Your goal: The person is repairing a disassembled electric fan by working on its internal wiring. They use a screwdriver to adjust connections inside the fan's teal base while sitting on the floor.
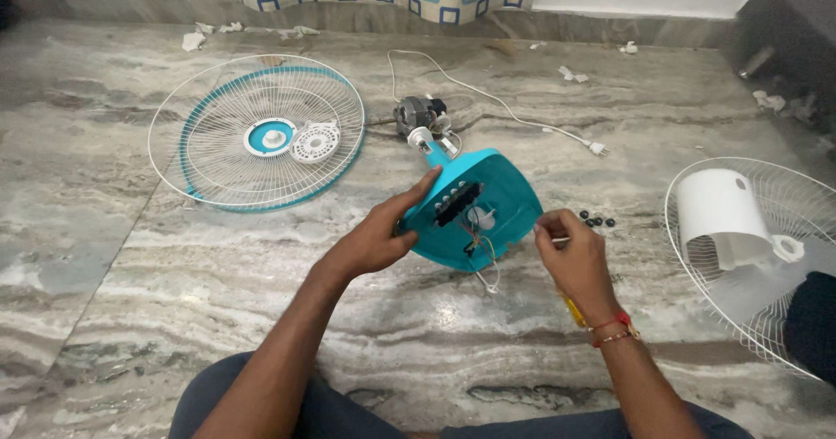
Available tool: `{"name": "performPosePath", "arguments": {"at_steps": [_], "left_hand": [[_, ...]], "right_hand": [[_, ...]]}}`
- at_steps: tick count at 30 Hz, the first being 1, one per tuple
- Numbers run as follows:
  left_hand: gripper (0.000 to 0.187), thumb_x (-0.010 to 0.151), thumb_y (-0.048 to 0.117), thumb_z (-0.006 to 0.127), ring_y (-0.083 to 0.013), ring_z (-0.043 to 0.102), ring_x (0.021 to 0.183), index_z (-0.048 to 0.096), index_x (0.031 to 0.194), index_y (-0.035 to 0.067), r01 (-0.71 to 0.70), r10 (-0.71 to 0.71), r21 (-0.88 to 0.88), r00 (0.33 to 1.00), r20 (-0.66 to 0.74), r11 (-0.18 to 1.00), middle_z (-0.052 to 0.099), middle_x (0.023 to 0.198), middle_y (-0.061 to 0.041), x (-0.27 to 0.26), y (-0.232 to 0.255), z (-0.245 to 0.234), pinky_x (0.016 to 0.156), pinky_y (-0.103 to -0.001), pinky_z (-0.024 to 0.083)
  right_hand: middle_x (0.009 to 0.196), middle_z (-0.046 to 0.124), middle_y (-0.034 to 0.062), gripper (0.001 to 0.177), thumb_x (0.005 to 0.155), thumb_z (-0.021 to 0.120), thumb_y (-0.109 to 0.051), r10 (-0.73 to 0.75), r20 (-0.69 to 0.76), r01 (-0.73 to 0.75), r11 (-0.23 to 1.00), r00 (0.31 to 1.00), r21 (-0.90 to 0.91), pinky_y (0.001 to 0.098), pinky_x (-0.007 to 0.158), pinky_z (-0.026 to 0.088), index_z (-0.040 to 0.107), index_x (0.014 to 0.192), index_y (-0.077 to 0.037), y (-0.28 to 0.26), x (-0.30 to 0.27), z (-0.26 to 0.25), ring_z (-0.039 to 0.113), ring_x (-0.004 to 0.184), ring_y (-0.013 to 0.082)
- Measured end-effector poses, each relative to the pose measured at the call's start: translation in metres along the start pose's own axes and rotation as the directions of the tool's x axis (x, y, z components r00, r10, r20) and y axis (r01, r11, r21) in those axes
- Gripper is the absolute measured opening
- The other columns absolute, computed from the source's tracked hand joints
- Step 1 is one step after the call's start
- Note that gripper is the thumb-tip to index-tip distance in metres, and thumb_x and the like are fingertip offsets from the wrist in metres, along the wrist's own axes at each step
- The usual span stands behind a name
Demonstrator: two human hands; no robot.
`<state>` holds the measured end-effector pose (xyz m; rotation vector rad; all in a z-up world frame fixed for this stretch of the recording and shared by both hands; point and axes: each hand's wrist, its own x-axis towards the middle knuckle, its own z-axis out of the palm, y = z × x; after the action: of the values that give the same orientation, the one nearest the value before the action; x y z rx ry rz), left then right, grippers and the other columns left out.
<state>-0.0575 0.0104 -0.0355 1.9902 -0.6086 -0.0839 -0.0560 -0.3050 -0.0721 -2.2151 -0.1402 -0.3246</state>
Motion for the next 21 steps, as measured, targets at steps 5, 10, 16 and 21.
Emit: {"name": "performPosePath", "arguments": {"at_steps": [5,10,16,21], "left_hand": [[0.100,0.075,-0.009,0.052,-0.0354,0.040,0.150,0.026,0.164,0.029,-0.034,0.025,-0.157,0.998,-0.059,0.987,0.038,0.166,-0.018,0.005,-0.005,0.002,0.109,-0.048,0.051],[0.089,0.080,-0.006,0.054,-0.0284,0.064,0.124,0.032,0.161,0.021,0.043,-0.093,-0.267,0.979,-0.180,0.963,0.064,0.138,-0.018,0.017,-0.002,-0.003,0.093,-0.042,0.059],[0.079,0.088,-0.003,0.059,-0.0244,0.065,0.119,0.034,0.160,0.017,-0.048,-0.031,-0.351,0.976,-0.214,0.935,0.066,0.128,-0.016,0.029,0.008,-0.012,0.094,-0.039,0.056],[0.088,0.083,-0.008,0.070,-0.0254,0.061,0.125,0.031,0.158,0.018,-0.050,-0.021,-0.350,0.981,-0.195,0.936,0.057,0.137,-0.017,0.034,0.015,-0.011,0.097,-0.040,0.059]], "right_hand": [[0.099,0.077,0.0088,0.014,0.095,0.071,-0.006,-0.147,-0.112,0.160,0.981,0.983,0.112,0.0303,0.074,0.061,0.071,0.109,-0.002,-0.055,0.002,-0.005,0.077,0.089,0.0163],[0.102,0.074,0.0086,0.014,0.095,0.071,-0.004,-0.298,-0.126,0.315,0.937,0.946,0.151,0.0272,0.073,0.062,0.073,0.109,-0.002,-0.085,0.011,0.005,0.076,0.091,0.0156],[0.101,0.075,0.0077,0.013,0.096,0.071,-0.005,-0.291,-0.108,0.309,0.921,0.951,0.237,0.0260,0.072,0.062,0.074,0.108,-0.002,-0.107,0.023,0.018,0.076,0.087,0.0135],[0.099,0.075,0.0069,0.011,0.094,0.073,-0.006,-0.311,-0.111,0.329,0.914,0.944,0.236,0.0251,0.069,0.061,0.076,0.104,-0.002,-0.118,0.025,0.027,0.075,0.082,0.0119]]}}
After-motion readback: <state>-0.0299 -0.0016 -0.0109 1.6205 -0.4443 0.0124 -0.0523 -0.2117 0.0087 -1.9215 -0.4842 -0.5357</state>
